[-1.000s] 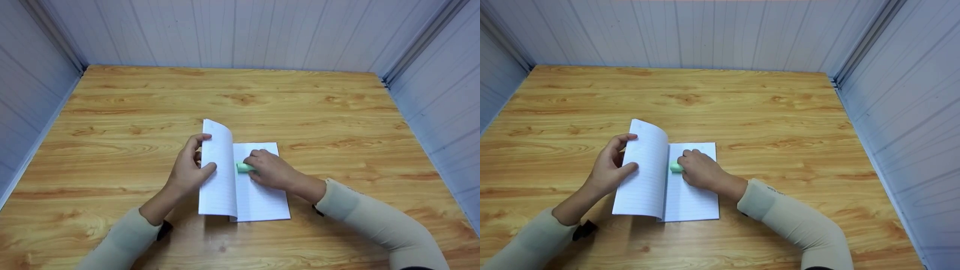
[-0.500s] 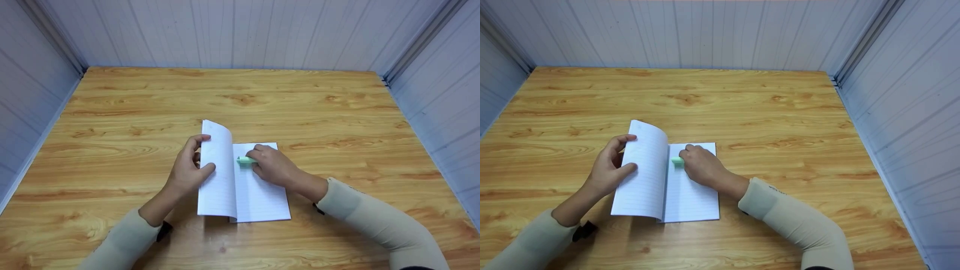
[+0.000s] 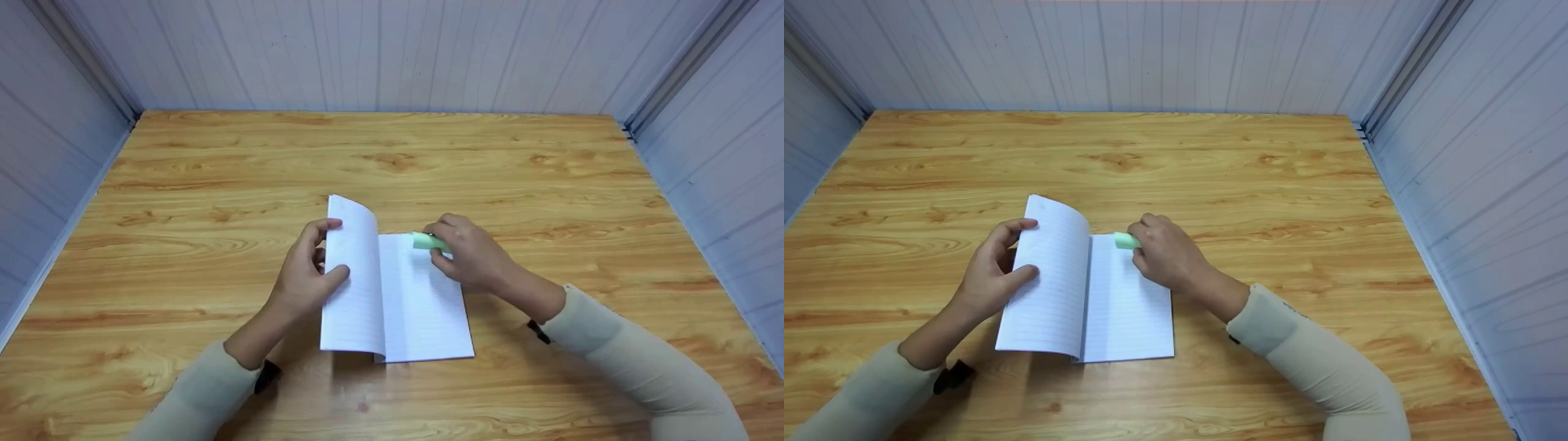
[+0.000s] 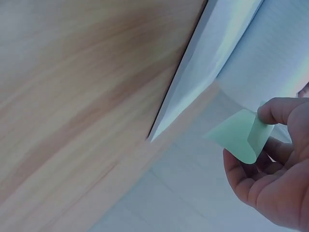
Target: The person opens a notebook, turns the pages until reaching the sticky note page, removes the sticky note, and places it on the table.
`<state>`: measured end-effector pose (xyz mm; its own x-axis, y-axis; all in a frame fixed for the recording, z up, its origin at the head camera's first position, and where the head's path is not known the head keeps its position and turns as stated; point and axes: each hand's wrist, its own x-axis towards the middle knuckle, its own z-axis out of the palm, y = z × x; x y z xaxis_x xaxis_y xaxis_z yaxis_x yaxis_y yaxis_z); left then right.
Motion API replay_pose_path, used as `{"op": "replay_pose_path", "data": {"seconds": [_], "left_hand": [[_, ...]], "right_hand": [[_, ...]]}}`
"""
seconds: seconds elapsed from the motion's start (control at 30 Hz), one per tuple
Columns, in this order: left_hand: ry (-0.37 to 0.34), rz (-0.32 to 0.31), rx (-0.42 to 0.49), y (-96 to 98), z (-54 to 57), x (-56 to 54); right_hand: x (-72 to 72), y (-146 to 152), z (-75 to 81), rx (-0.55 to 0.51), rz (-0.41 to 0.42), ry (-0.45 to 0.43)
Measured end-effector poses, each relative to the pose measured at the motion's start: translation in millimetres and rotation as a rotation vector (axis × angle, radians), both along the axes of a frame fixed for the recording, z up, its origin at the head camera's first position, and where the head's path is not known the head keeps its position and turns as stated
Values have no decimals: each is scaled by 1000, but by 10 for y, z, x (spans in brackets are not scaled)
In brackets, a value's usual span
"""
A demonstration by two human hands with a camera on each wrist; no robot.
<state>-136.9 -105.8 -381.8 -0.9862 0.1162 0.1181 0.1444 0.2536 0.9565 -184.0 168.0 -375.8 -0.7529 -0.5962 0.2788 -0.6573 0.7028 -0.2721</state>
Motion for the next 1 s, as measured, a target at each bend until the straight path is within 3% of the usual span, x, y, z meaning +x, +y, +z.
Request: {"op": "replay_pose_path", "data": {"seconds": [0.4, 0.67, 0.9, 1.0], "left_hand": [[24, -36, -25, -130, -3, -13], [46, -65, -54, -265, -25, -13], [69, -66, -106, -379, -56, -11], [71, -67, -123, -415, -47, -7]], "right_hand": [[-39, 566, -128, 65, -35, 38], [-50, 788, -240, 115, -59, 46], [-81, 893, -361, 135, 1, 109], [-84, 906, -383, 146, 13, 83]]}}
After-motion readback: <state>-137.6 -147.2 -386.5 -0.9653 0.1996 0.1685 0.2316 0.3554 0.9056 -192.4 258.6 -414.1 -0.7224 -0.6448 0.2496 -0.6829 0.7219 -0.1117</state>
